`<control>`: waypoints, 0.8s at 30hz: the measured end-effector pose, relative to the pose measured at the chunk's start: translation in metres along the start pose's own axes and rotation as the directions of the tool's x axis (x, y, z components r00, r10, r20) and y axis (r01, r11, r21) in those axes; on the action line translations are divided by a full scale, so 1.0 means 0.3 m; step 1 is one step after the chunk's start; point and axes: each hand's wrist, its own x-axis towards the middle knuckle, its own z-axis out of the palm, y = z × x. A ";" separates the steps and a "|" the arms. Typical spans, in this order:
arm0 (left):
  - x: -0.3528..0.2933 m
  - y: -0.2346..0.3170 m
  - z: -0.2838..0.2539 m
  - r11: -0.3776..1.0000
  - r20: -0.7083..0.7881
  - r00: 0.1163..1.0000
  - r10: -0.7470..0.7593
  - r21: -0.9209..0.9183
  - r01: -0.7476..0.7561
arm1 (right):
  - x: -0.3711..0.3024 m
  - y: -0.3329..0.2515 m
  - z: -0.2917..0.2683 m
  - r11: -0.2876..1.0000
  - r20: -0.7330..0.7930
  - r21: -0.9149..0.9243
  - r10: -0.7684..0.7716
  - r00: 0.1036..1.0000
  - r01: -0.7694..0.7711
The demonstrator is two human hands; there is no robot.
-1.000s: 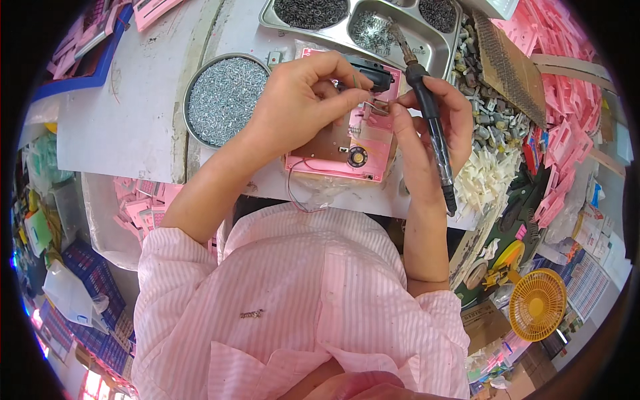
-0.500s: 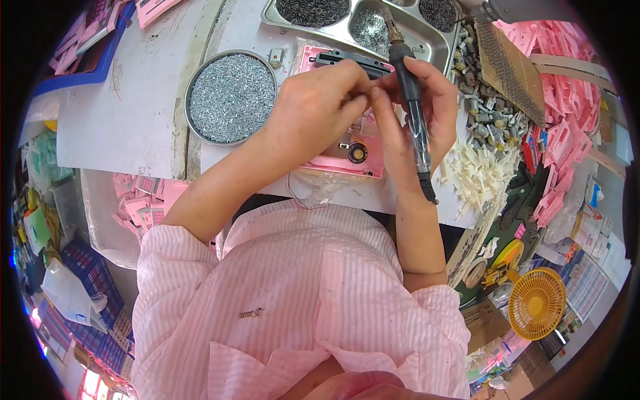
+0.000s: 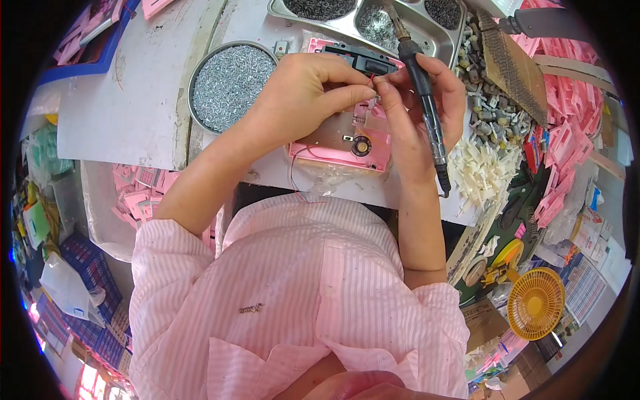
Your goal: The recorder is assembling and soldering components into a pink electronic housing at a factory workbench.
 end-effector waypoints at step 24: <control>0.037 0.002 0.021 0.950 -0.107 0.994 0.032 0.312 0.003 | -0.090 -0.010 -0.103 0.980 -0.056 -0.159 -0.131 0.990 0.121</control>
